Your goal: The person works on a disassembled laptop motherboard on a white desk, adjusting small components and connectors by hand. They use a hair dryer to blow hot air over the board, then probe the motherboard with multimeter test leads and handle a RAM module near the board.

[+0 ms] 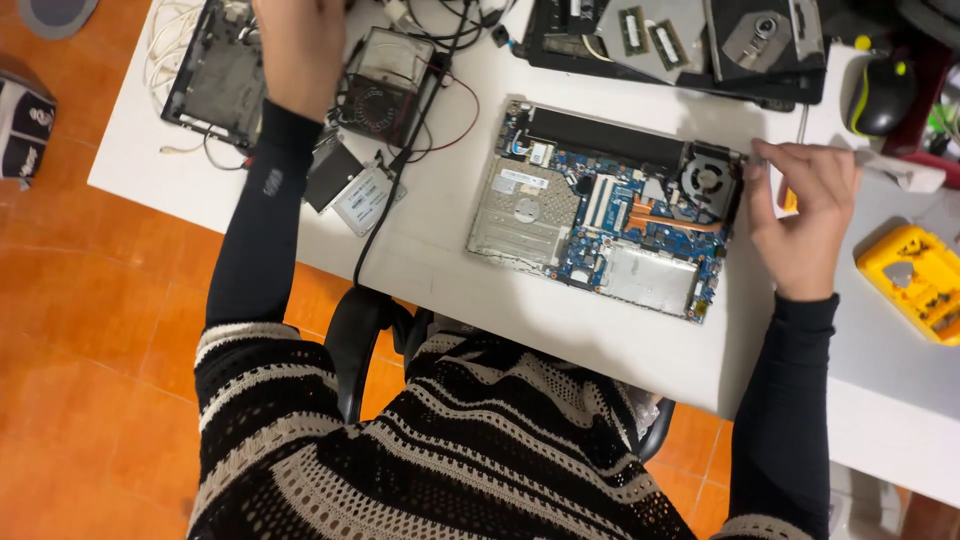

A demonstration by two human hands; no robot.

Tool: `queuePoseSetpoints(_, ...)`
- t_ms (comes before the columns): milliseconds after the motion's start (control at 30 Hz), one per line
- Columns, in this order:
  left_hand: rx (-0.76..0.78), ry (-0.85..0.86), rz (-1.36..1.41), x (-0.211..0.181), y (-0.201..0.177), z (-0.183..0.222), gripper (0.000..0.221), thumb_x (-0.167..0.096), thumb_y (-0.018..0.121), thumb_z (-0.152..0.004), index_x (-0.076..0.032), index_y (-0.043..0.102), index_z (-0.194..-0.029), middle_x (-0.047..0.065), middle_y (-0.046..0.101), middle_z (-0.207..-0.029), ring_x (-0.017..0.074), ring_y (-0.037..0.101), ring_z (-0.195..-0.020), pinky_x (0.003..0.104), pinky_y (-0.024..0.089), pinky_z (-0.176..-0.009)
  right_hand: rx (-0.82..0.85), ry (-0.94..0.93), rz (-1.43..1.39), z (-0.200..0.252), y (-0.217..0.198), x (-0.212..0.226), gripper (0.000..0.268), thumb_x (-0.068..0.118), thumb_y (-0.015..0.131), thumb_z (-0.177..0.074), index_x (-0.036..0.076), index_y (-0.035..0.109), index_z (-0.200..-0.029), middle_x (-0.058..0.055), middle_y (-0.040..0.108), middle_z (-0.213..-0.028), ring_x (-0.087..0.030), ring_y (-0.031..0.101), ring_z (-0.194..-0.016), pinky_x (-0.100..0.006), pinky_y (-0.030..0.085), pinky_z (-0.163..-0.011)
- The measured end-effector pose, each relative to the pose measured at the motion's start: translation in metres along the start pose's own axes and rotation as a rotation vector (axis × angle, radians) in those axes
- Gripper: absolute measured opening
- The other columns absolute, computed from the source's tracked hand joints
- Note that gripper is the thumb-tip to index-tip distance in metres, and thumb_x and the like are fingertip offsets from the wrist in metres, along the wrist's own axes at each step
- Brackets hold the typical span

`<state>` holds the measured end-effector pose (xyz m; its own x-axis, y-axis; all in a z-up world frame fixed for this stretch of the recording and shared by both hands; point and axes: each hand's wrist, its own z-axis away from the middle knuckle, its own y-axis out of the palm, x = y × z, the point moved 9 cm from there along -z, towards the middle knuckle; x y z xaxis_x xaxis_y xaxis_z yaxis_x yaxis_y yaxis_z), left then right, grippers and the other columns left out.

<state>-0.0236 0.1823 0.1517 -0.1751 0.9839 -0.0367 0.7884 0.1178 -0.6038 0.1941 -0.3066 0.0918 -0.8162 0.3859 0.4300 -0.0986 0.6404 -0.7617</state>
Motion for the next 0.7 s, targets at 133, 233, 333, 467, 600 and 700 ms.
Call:
queuePoseSetpoints(133,0.050,-0.012,0.228,-0.089,-0.046,-0.023,0.006,-0.007,0.069,-0.110,-0.004,0.067,-0.115,0.011,0.070,-0.096,0.0316,0.068,-0.084,0.042,0.052,-0.075,-0.100,-0.062,-0.124,-0.027,-0.015,0.077,0.029,0.001,0.066,-0.112,0.005,0.068,-0.140,-0.006,0.072,-0.116,-0.021,0.055,-0.112,-0.033,0.041,-0.106)
queuePoseSetpoints(233,0.092,0.284,0.353,-0.182,-0.072,-0.028,0.033,0.002,0.059,-0.098,-0.004,0.060,-0.130,0.014,0.067,-0.121,0.0319,0.066,-0.111,0.039,0.054,-0.096,-0.105,-0.078,-0.212,-0.052,-0.012,0.141,0.045,0.006,0.067,-0.103,-0.003,0.056,-0.145,-0.005,0.073,-0.097,-0.025,0.050,-0.090,-0.040,0.037,-0.090)
queuePoseSetpoints(333,0.364,0.329,0.574,-0.239,-0.035,0.001,0.043,-0.002,0.063,-0.099,-0.007,0.057,-0.141,0.012,0.064,-0.126,0.0299,0.066,-0.115,0.041,0.054,-0.101,-0.047,-0.224,-0.244,-0.057,0.002,0.177,0.049,0.011,0.070,-0.102,-0.009,0.050,-0.142,-0.007,0.071,-0.093,-0.022,0.058,-0.083,-0.040,0.040,-0.083)
queuePoseSetpoints(467,0.382,0.360,0.619,-0.270,-0.030,0.037,0.038,-0.006,0.064,-0.104,-0.008,0.053,-0.140,0.012,0.062,-0.130,0.0294,0.066,-0.118,0.039,0.055,-0.100,0.067,-0.334,0.017,-0.043,0.029,0.188,0.038,0.019,0.077,-0.107,0.005,0.071,-0.142,-0.007,0.070,-0.094,-0.022,0.062,-0.085,-0.035,0.044,-0.081)
queuePoseSetpoints(600,0.407,0.182,0.615,-0.241,-0.025,0.048,0.037,-0.018,0.067,-0.102,-0.007,0.057,-0.136,0.013,0.063,-0.129,0.0295,0.063,-0.117,0.043,0.051,-0.101,0.069,-0.240,0.055,-0.030,0.042,0.161,0.019,0.016,0.076,-0.106,0.011,0.077,-0.125,-0.005,0.068,-0.085,-0.019,0.060,-0.075,-0.034,0.045,-0.075)
queuePoseSetpoints(700,0.422,-0.017,0.426,-0.166,-0.037,0.065,0.032,-0.009,0.063,-0.101,-0.007,0.063,-0.133,0.011,0.066,-0.123,0.0313,0.061,-0.117,0.045,0.047,-0.103,0.050,-0.183,0.049,-0.024,0.044,0.137,0.016,0.015,0.075,-0.107,0.010,0.078,-0.122,-0.004,0.067,-0.080,-0.018,0.058,-0.067,-0.034,0.045,-0.071)
